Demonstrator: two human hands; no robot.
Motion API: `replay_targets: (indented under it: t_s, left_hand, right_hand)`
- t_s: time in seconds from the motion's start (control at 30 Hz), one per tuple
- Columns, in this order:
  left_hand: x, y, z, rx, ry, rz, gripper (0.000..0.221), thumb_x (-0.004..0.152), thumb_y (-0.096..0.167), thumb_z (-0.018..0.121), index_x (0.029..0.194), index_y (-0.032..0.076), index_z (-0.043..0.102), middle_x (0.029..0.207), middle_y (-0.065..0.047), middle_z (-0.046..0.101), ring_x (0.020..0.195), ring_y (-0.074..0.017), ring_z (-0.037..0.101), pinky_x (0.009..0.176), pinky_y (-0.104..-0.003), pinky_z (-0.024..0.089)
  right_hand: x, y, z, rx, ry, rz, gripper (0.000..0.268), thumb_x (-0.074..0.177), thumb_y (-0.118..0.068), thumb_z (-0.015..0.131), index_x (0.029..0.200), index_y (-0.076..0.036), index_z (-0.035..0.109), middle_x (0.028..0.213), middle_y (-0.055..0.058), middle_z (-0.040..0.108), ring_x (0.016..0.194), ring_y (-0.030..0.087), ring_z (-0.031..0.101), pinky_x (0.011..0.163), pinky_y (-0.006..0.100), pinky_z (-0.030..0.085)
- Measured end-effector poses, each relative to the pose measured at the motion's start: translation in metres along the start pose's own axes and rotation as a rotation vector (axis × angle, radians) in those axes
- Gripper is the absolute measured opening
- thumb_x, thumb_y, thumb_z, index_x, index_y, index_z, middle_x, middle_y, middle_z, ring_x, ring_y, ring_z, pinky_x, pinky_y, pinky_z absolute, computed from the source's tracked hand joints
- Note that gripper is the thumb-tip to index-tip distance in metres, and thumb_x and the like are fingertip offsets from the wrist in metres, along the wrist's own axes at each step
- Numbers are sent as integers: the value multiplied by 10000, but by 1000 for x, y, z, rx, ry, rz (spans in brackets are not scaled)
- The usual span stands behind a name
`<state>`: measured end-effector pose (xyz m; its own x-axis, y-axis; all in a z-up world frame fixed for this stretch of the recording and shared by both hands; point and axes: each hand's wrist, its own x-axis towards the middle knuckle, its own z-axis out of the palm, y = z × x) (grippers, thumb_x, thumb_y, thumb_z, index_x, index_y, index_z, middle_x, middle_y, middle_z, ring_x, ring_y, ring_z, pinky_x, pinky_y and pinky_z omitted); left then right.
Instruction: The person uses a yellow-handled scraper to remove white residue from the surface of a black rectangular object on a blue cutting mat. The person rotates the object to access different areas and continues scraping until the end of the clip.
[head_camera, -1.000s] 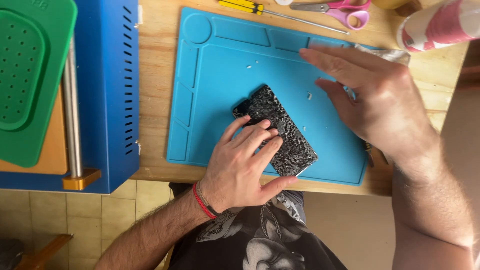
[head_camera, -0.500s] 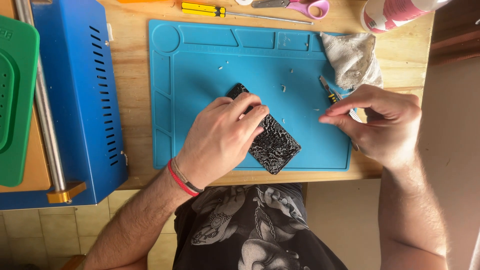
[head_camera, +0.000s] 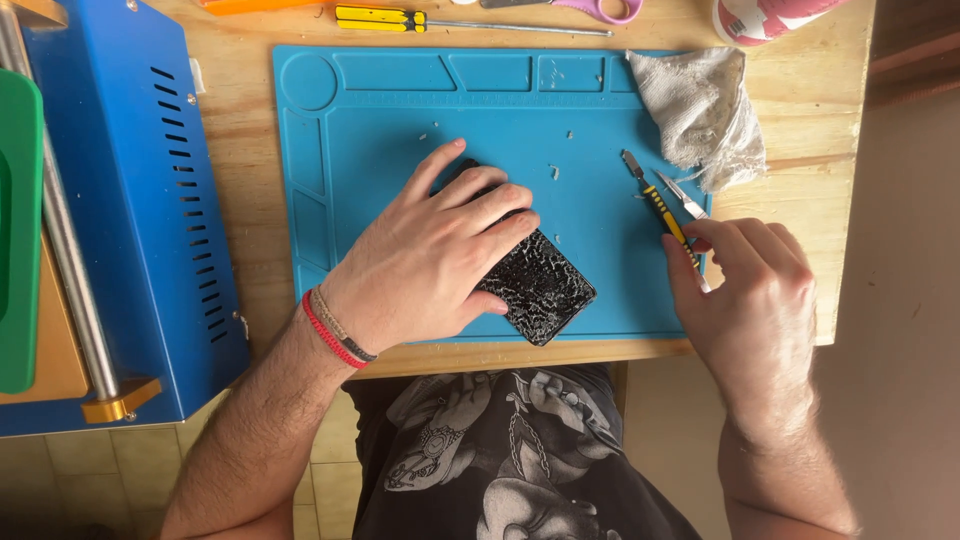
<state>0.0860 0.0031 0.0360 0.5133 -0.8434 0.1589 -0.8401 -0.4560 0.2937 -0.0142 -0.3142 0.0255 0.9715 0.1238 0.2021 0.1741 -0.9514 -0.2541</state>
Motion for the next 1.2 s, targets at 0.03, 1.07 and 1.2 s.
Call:
replay_targets:
  t_s: [0.03,1.07,1.2]
  left_hand:
    - [2,1,0,-2,-5,3,845,651,611,1001,1277,115,722,1336,-32,674,1262,-295,612,1264,-602,356]
    - [3,5,-9,-49,-89,25,1062,573,638,1038,1364,38,662,1383,-92,621,1388,-310,576,1232,-579,401]
    - [-3,9,-13,-80,-53,14,899,653,536,1034,1275,32,625,1340,-134,592,1289,-360,563,1106,-517,482]
  right_hand:
    - [-1,0,1,2,-1,6,126,1085,4,914,1097,-20,790,970,90,736,867,325,639,825,443,534]
    - [-31,-72,15,481,14,11,645,839,-343,995,976,-4,464,1330,257,691,1164,392,674,993,462,558]
    - [-22,-57,7,557,-66,-130,599,842,-306,979,938,-6,470,1355,286,684,1209,412,683,1016,487,567]
